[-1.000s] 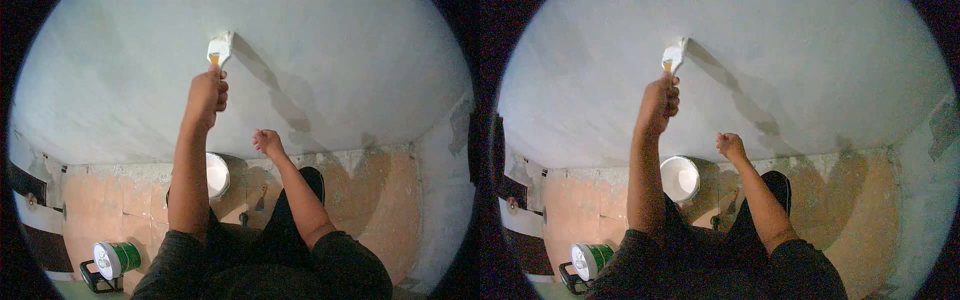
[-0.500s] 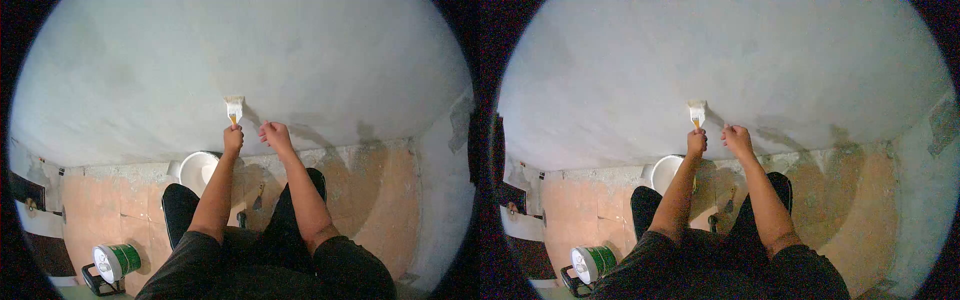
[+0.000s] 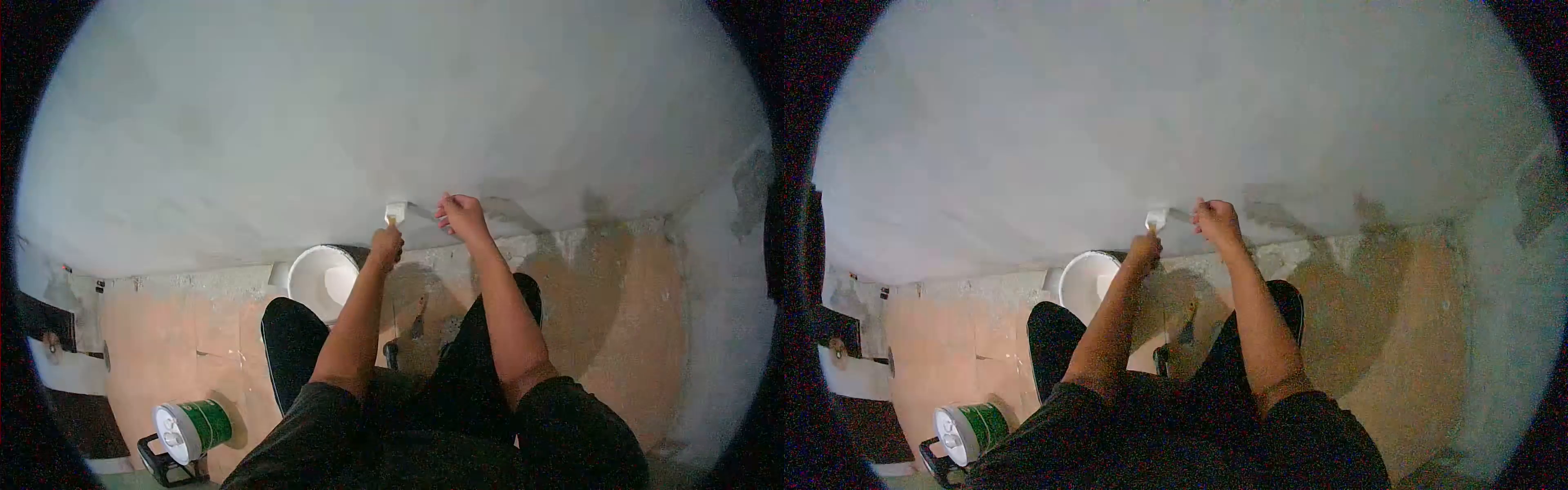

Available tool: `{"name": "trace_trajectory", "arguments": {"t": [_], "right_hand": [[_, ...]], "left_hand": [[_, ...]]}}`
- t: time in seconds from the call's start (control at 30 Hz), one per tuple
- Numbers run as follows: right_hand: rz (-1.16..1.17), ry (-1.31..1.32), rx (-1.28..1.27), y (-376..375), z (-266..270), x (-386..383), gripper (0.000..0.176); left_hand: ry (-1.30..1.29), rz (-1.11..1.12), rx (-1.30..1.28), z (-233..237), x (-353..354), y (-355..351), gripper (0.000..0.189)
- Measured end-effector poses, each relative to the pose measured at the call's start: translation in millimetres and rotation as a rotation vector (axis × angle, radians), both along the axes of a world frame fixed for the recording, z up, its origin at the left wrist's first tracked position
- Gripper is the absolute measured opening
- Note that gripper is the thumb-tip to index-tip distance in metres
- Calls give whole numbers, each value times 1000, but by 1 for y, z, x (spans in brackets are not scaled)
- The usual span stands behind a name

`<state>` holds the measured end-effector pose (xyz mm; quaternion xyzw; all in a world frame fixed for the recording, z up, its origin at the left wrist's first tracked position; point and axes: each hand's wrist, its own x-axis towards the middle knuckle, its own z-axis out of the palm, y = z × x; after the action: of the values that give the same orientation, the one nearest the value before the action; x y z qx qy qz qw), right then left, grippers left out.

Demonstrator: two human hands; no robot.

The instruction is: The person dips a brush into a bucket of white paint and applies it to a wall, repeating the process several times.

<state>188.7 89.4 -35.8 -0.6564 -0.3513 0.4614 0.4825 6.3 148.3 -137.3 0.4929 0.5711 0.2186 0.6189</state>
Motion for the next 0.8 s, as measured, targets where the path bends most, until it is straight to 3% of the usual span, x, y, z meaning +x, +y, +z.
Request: {"name": "trace_trajectory", "arguments": {"t": [0.03,0.1,0.13,0.2,0.27,0.43,0.5,0.6,0.8], "right_hand": [[10,-17,-10,-2,-3,5,35],[0,-5,-10,-6,-3,11,36],[-5,5,-7,-7,-2,15,36],[-9,-6,-17,-15,-6,16,36],[-9,-18,-23,-20,-6,16,37],[7,7,-73,-23,0,19,36],[7,15,-71,-29,3,15,36],[-4,27,-61,-27,10,12,36],[4,28,-41,-23,10,10,36]], "left_hand": [[2,-5,-1,15,2,0,32],[-185,220,-218,95,14,-2,26],[-385,207,-263,74,9,18,26],[-269,171,-224,116,11,17,33],[-406,119,-271,137,4,16,41],[-488,152,-47,221,5,-28,41],[-498,167,43,234,2,-42,39],[-543,197,114,206,12,-49,36],[-488,110,111,57,32,-6,27]]}}
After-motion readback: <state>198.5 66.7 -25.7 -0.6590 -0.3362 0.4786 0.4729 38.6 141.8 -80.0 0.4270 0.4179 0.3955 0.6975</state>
